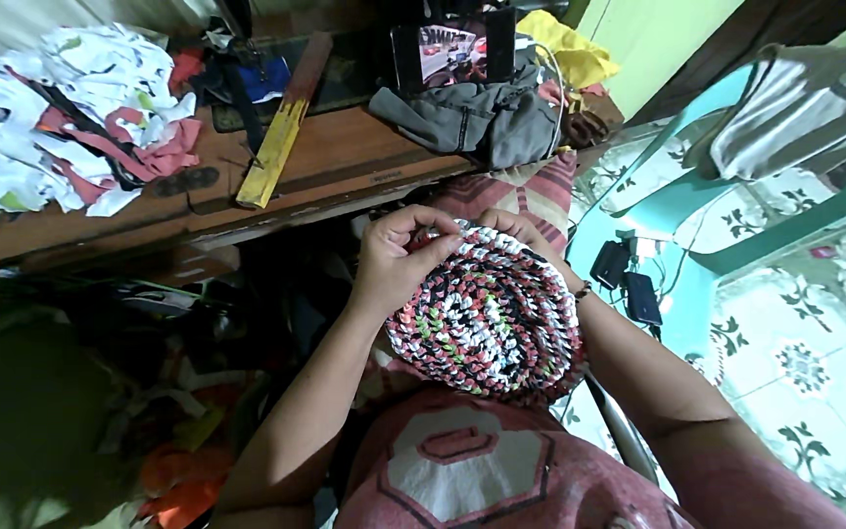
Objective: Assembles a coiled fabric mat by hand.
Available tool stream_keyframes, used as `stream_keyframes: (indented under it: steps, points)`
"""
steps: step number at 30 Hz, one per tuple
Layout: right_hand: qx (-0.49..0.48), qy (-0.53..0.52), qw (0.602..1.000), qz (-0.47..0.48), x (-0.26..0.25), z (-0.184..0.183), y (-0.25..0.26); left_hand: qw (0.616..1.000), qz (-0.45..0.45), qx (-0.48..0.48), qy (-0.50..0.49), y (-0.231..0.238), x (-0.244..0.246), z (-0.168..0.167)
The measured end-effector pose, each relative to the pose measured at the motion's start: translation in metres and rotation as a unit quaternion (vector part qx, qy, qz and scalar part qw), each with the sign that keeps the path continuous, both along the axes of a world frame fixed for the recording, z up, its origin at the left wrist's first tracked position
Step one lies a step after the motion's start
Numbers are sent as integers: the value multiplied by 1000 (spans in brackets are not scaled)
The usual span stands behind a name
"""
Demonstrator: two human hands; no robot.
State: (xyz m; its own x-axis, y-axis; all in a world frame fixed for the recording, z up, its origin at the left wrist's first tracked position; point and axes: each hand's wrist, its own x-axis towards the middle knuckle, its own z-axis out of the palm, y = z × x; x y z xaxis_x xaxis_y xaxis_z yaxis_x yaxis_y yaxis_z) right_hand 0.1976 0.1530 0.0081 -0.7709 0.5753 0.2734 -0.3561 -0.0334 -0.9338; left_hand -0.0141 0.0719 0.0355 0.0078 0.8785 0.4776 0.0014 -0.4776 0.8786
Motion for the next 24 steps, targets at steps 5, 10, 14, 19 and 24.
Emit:
stream_keyframes:
  steps: [5, 10, 14, 19, 24]
  points:
    - [3, -2, 1000, -7, -1, 2, -2, 1000, 2, -20, -4, -1, -2, -1]
    - [-9, -5, 1000, -1, -3, 2, 0, 999, -2, -38, -6, -1, -2, 1]
    - [-6, 13, 1000, 14, -4, -1, 2, 999, -8, -40, -10, -1, -1, 0]
    - [-13, 26, 1000, 0, -5, 4, 0, 999, -8, -38, -11, 0, 0, -1]
    - [68, -68, 995, 9, 3, 10, 19, 1000, 10, -23, 16, -3, -2, 1]
